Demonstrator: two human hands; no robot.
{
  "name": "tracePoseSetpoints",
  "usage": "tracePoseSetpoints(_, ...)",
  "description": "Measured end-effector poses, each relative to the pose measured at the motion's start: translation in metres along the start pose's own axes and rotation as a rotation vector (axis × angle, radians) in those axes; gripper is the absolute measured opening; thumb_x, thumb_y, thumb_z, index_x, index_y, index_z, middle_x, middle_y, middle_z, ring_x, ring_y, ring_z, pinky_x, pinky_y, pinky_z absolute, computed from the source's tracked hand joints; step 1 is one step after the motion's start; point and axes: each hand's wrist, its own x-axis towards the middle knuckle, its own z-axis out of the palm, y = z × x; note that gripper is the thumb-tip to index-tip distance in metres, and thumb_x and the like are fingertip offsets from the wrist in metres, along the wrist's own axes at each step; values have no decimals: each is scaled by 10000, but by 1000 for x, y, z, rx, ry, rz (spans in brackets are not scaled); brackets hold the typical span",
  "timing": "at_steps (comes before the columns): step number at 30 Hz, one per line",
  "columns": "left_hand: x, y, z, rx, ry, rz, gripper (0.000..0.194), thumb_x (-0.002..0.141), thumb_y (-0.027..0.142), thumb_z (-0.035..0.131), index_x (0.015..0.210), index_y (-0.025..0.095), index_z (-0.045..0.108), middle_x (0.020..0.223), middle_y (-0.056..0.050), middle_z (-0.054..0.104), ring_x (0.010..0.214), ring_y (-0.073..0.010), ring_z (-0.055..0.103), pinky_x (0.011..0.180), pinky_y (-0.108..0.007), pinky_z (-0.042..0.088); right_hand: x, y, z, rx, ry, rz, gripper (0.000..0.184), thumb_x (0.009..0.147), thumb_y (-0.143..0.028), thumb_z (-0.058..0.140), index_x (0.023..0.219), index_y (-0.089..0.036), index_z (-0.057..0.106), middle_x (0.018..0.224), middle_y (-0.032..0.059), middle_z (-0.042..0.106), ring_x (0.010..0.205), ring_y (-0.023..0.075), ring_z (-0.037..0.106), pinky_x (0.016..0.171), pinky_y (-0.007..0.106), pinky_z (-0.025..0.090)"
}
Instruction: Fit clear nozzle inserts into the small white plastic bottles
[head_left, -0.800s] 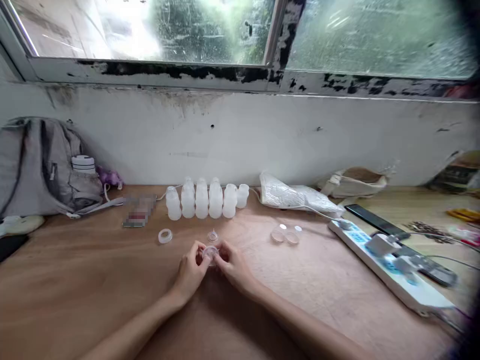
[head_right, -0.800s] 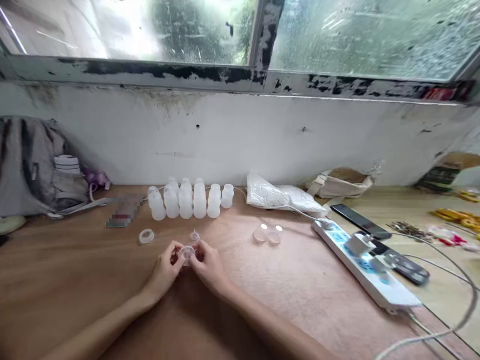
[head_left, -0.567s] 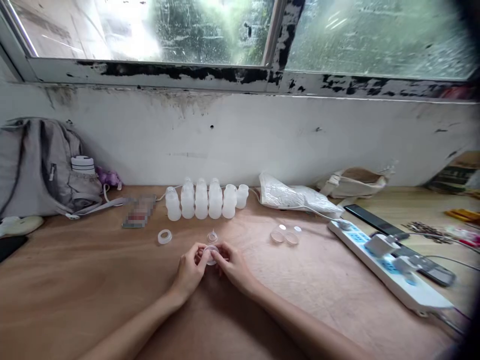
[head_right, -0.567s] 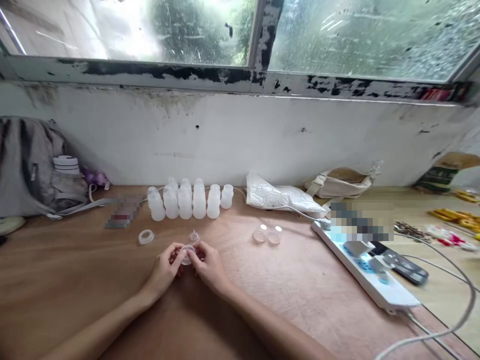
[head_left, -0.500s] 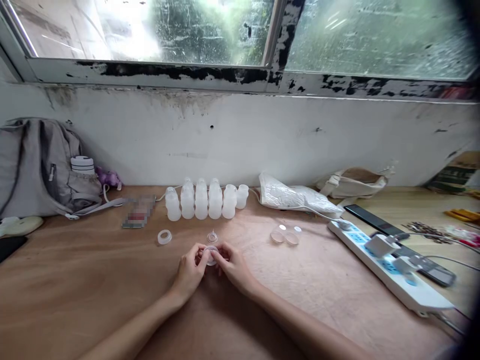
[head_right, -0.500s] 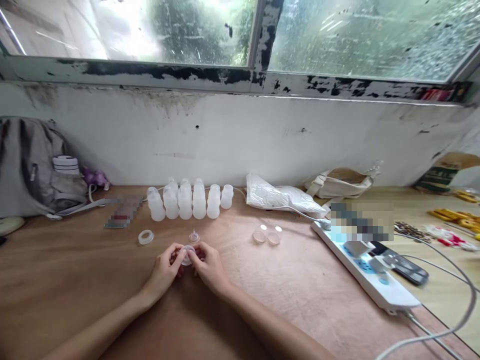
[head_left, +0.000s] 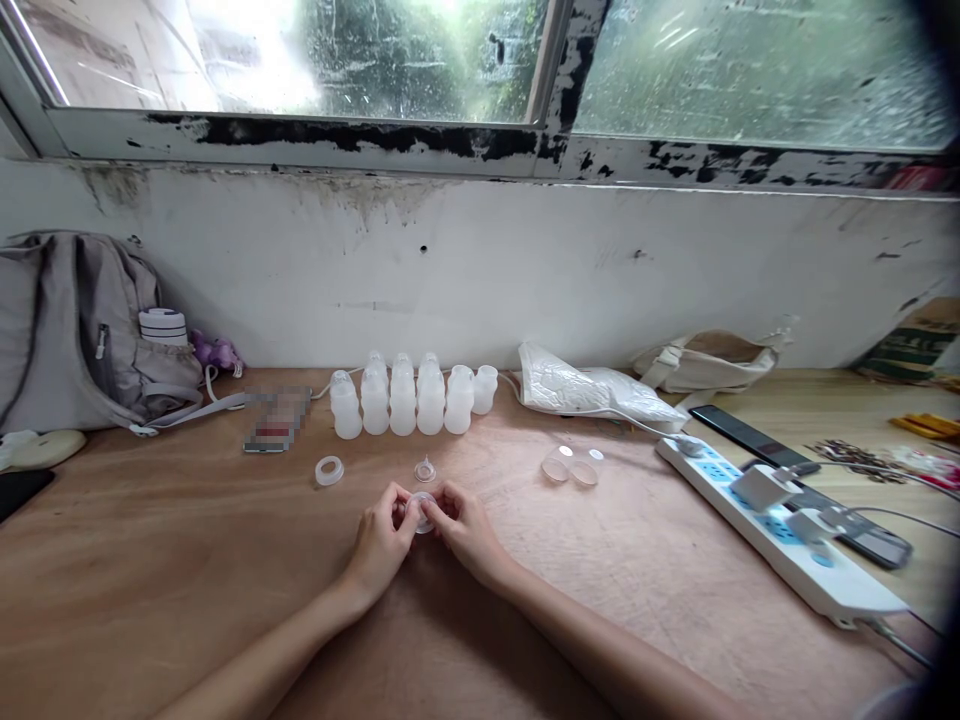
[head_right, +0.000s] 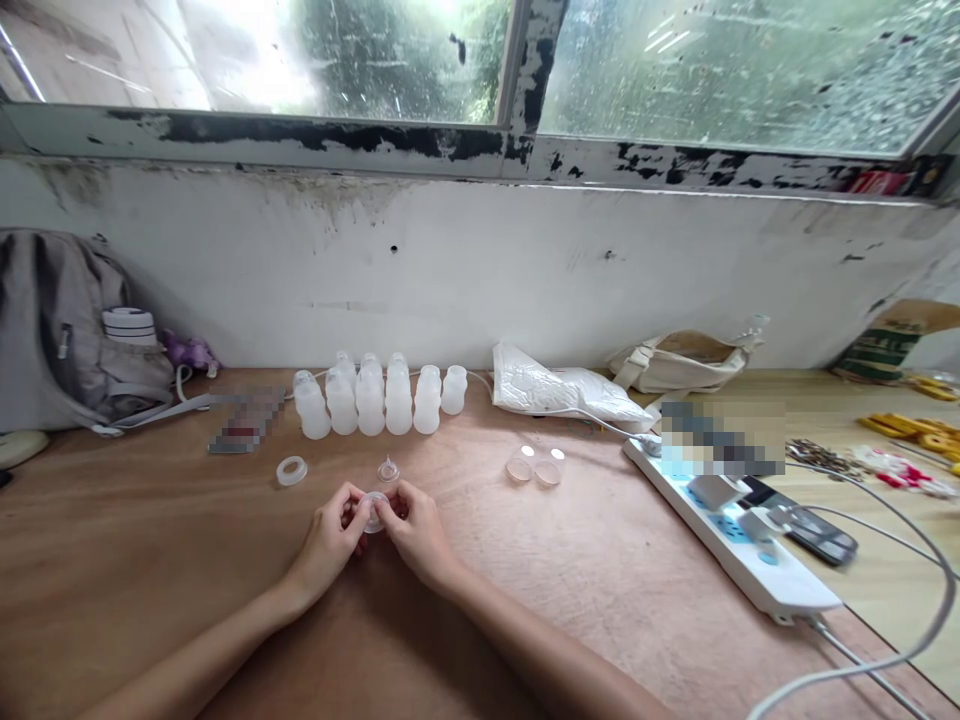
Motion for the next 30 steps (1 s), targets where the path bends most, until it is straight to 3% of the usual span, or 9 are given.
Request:
tracePoseSetpoints(9, 1, 0, -1, 23, 9, 5, 192, 797, 363, 459, 706, 194, 467, 560, 32, 549, 480, -115, 527, 465, -197, 390, -1, -5, 0, -43, 22, -26, 173, 757, -259, 539, 622, -162, 492, 566, -40, 475, 522, 84, 435, 483, 192, 355)
tracePoseSetpoints(15, 3, 1, -2, -33, -1, -12, 157, 783, 352, 473, 774, 196, 480, 611, 20, 580, 482, -120, 544, 463, -205, 417, -1, -1, -2, 12, -62, 34, 119, 776, -257, 487, 812, -162, 546, 638, -20, 533, 457, 77, 450, 394, 183, 358)
tracePoseSetpoints(21, 1, 4, -2, 10, -1, 24, 128, 710, 248, 547, 811, 198, 487, 684, 11, 604, 565, -123, 567, 544, -209, 431, -1, -6, -3, -87, 0, -62, 85, 743, -170, 493, 790, -157, 563, 699, -2, 590, 587, 103, 503, 550, 214, 411)
tracePoseSetpoints(30, 3, 0, 0, 21, 17, 43, 97, 710, 229, 527, 789, 208, 476, 686, 20, 587, 562, -124, 562, 550, -218, 421, -2, -5, -1, -120, 6, -87, 50, 759, -198, 495, 764, -174, 539, 665, -12, 577, 568, 108, 494, 536, 220, 397)
